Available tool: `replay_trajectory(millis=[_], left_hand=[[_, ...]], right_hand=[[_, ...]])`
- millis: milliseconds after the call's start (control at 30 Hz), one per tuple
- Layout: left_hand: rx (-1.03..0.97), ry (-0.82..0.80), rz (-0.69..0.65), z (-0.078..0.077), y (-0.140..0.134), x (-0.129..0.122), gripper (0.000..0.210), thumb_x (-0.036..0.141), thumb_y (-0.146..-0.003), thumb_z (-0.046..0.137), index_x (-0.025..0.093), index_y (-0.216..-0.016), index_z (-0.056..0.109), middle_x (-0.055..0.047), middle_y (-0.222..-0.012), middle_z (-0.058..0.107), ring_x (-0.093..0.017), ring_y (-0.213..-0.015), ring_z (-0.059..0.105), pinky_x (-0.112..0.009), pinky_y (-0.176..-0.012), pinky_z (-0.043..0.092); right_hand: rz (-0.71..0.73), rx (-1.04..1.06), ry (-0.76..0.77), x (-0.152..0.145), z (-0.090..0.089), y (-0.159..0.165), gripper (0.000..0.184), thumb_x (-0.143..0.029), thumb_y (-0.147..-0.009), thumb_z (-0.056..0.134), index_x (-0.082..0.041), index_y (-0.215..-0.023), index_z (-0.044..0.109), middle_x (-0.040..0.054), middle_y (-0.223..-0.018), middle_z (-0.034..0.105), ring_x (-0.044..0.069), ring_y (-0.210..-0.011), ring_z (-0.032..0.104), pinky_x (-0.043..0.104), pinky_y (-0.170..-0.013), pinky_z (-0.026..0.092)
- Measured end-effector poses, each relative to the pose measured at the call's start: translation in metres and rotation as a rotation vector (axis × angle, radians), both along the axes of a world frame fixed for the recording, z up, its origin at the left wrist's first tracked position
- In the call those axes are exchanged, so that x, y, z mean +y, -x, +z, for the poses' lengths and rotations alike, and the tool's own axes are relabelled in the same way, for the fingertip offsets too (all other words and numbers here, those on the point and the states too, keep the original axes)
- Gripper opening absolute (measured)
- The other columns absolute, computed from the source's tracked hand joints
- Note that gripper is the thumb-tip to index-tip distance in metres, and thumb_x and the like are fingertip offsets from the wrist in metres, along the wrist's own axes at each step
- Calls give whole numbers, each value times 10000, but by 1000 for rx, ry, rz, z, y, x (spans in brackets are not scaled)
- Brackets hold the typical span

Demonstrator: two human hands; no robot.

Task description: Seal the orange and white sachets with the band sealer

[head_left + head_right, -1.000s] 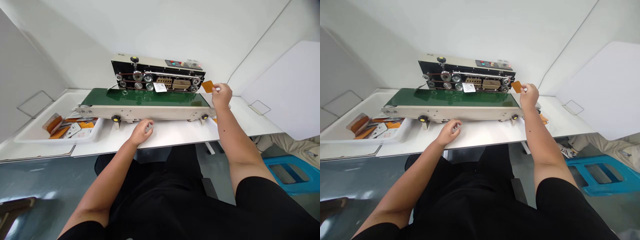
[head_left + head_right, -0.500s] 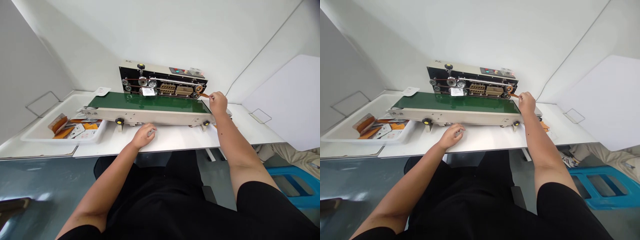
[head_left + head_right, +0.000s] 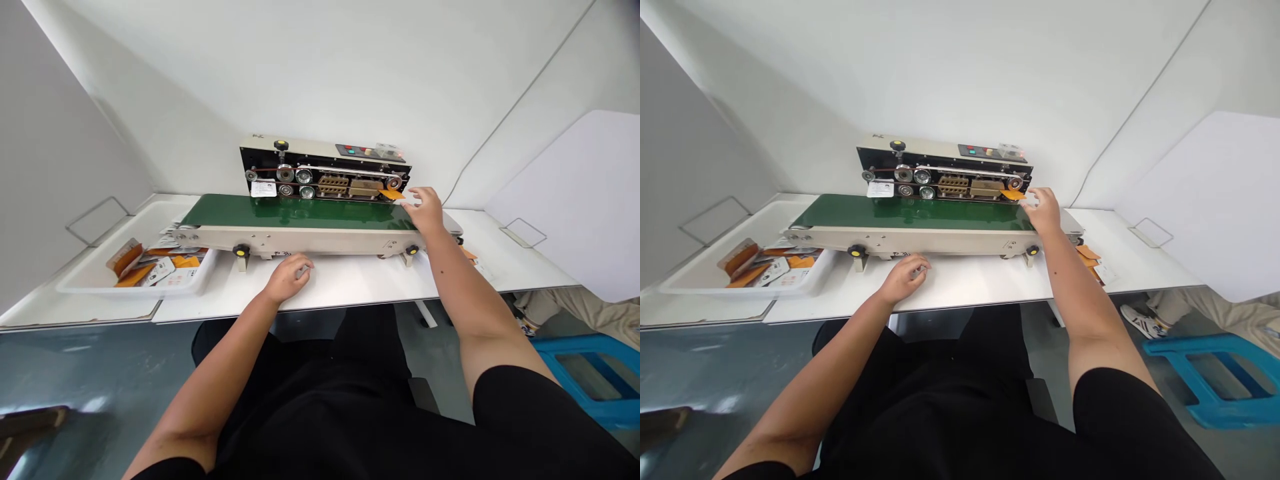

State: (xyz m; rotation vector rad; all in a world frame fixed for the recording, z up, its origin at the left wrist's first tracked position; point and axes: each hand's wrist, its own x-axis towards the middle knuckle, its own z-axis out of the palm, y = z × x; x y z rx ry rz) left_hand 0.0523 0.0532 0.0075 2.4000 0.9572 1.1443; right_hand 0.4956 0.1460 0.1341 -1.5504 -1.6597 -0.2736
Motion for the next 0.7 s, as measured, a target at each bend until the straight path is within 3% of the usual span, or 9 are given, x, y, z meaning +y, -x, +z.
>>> replay_trajectory(millis=[67, 167, 267, 333, 400, 467, 533, 600, 700], left_hand=[[4, -3, -3, 0, 0, -1, 167, 195, -932, 548, 229, -1013, 690, -64, -1024, 717, -207, -894, 660, -365, -861, 556], [-4, -9, -17, 0, -2, -2, 173, 194, -940, 543, 228, -1020, 692, -63, -1028, 719, -208, -905, 664, -357, -863, 551], [-16, -8, -34, -1, -3, -1, 179, 196, -943, 543, 226, -1031, 696, -62, -1039, 718, -212, -932, 670, -349, -862, 543], [-15, -7, -39, -3, -4, 0, 184, 202, -948, 544, 226, -1040, 702, -61, -1048, 717, -212, -944, 671, -346, -861, 535], [-2, 2, -35, -3, -5, 1, 180, 218, -954, 546, 225, -1037, 705, -58, -1046, 716, -205, -915, 664, -344, -849, 529], [19, 17, -22, -2, -5, 1, 174, 236, -955, 548, 223, -1025, 707, -54, -1029, 717, -198, -875, 654, -343, -839, 526], [37, 31, -10, 0, -5, 1, 174, 249, -951, 547, 221, -1012, 706, -52, -1009, 719, -196, -856, 649, -345, -839, 527], [58, 43, -2, 2, -5, 1, 178, 258, -947, 542, 219, -1004, 706, -52, -994, 721, -197, -852, 649, -348, -839, 527], [81, 57, 5, 3, -6, 2, 185, 261, -942, 536, 216, -992, 709, -53, -980, 723, -196, -844, 653, -343, -809, 522]], right_hand=[[-100, 65, -120, -25, -7, -9, 410, -288, -917, 576, -215, -1318, 622, 133, -1360, 599, 271, -1169, 649, 436, -918, 610], [-411, 111, -262, -72, -26, -44, 470, -228, -933, 492, -226, -1400, 540, 183, -1403, 563, 299, -1217, 640, 472, -967, 595], [-659, 172, -228, -113, -49, -95, 502, -221, -914, 510, -223, -1416, 513, 216, -1411, 561, 308, -1207, 641, 456, -1037, 561], [-707, 176, -6, -130, -63, -127, 498, -313, -931, 555, -211, -1417, 525, 200, -1423, 569, 307, -1261, 625, 448, -1124, 514], [-690, 137, 335, -138, -74, -151, 566, -453, -935, 612, -186, -1430, 544, 203, -1469, 558, 333, -1369, 572, 461, -1189, 456], [-646, 91, 651, -137, -84, -165, 654, -572, -927, 636, -170, -1437, 562, 224, -1489, 559, 373, -1421, 535, 477, -1187, 442], [-612, 58, 871, -129, -91, -171, 731, -678, -918, 616, -176, -1447, 565, 234, -1480, 576, 397, -1387, 562, 490, -1137, 470], [-611, 23, 968, -121, -96, -173, 808, -767, -908, 568, -188, -1472, 546, 243, -1489, 571, 408, -1346, 588, 506, -1091, 492], [-630, 1, 969, -112, -100, -176, 856, -820, -881, 550, -222, -1493, 530, 247, -1519, 533, 431, -1355, 569, 532, -1080, 491]])
